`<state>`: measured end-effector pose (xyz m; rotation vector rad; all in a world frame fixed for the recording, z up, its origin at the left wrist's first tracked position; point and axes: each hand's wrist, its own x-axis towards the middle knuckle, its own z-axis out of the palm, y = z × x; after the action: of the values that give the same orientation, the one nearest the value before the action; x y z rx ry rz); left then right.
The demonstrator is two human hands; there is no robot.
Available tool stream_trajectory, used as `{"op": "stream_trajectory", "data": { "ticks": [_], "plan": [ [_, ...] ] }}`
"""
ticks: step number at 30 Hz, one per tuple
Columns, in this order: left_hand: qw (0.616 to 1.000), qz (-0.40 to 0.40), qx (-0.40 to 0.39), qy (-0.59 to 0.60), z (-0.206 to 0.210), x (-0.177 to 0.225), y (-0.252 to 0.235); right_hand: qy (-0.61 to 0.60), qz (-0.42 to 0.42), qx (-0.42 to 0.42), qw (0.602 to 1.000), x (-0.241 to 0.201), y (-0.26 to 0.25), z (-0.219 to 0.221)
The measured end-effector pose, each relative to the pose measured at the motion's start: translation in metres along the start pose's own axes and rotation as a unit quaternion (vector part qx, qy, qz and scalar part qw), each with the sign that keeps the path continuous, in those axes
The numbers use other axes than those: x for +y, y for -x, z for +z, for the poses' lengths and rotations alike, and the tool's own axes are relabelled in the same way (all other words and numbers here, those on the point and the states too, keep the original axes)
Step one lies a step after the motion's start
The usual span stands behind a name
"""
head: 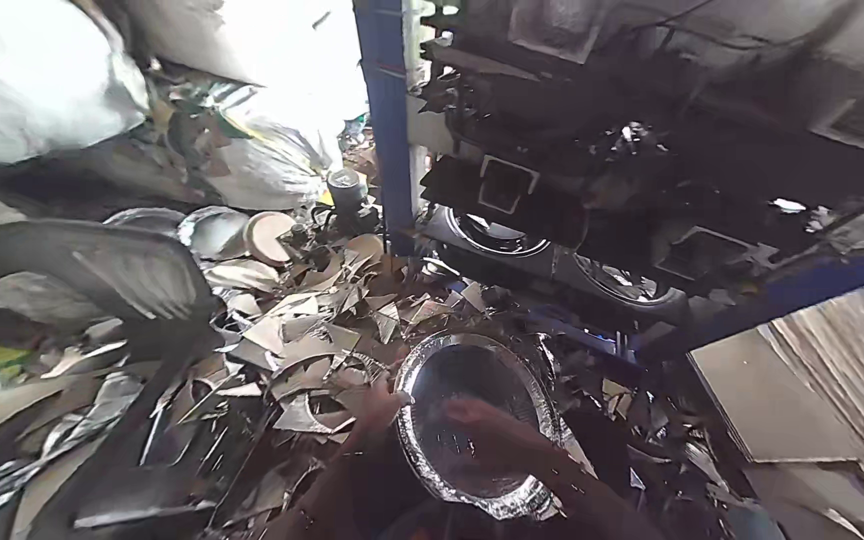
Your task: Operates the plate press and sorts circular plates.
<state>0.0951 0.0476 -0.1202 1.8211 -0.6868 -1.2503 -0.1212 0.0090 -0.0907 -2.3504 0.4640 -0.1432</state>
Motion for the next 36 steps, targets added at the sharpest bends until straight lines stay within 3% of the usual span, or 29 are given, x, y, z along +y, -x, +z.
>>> {"op": "stream_trajectory", "data": {
  "ticks": [3,7,9,11,13,15,17,19,20,22,23,25,27,30,33,36],
  "plan": [
    [0.995,0.059,-0.041,0.073,0.027,0.028,0.013,0.171,0.069,0.099,0.978,0.004,-0.051,-0.041],
    [0.972,0.227,-0.024,0.058,0.033,0.019,0.015,0.190,0.170,0.102,0.961,0.053,-0.062,-0.102],
    [0.966,0.247,0.010,0.073,0.022,0.002,0.017,0.149,0.263,0.103,0.948,0.090,-0.038,-0.116],
    [0.968,0.218,0.067,0.100,0.002,-0.020,0.025,0.061,0.370,0.055,0.925,0.111,-0.004,-0.109],
    [0.973,0.128,0.146,0.125,-0.019,-0.043,0.037,-0.076,0.414,0.022,0.907,0.114,0.034,-0.072],
    [0.958,0.032,0.237,0.162,-0.033,-0.062,0.046,-0.228,0.361,-0.003,0.904,0.094,0.066,-0.029],
    [0.930,-0.065,0.311,0.187,-0.044,-0.079,0.050,-0.318,0.254,-0.084,0.910,0.067,0.086,0.001],
    [0.911,-0.100,0.344,0.206,-0.057,-0.095,0.044,-0.282,0.202,-0.182,0.920,0.048,0.090,-0.009],
    [0.906,-0.095,0.354,0.212,-0.063,-0.098,0.038,-0.229,0.207,-0.190,0.932,0.040,0.090,-0.023],
    [0.906,-0.058,0.360,0.216,-0.071,-0.095,0.022,-0.090,0.280,-0.119,0.948,0.037,0.090,-0.051],
    [0.907,-0.026,0.360,0.218,-0.073,-0.087,0.014,0.004,0.364,-0.060,0.929,0.043,0.087,-0.064],
    [0.909,0.049,0.336,0.243,-0.073,-0.059,0.008,0.171,0.505,0.120,0.837,0.066,0.080,-0.077],
    [0.904,0.130,0.296,0.279,-0.069,-0.029,0.005,0.228,0.501,0.272,0.789,0.091,0.085,-0.085],
    [0.910,0.224,0.240,0.252,-0.054,0.005,0.004,0.057,0.367,0.442,0.816,0.056,0.084,-0.098],
    [0.923,0.290,0.088,0.237,-0.013,0.048,0.024,-0.112,0.294,0.517,0.796,0.033,0.094,-0.095],
    [0.884,0.379,-0.133,0.238,0.028,0.068,0.036,-0.141,0.339,0.630,0.684,0.013,0.139,-0.102]
  ]
}}
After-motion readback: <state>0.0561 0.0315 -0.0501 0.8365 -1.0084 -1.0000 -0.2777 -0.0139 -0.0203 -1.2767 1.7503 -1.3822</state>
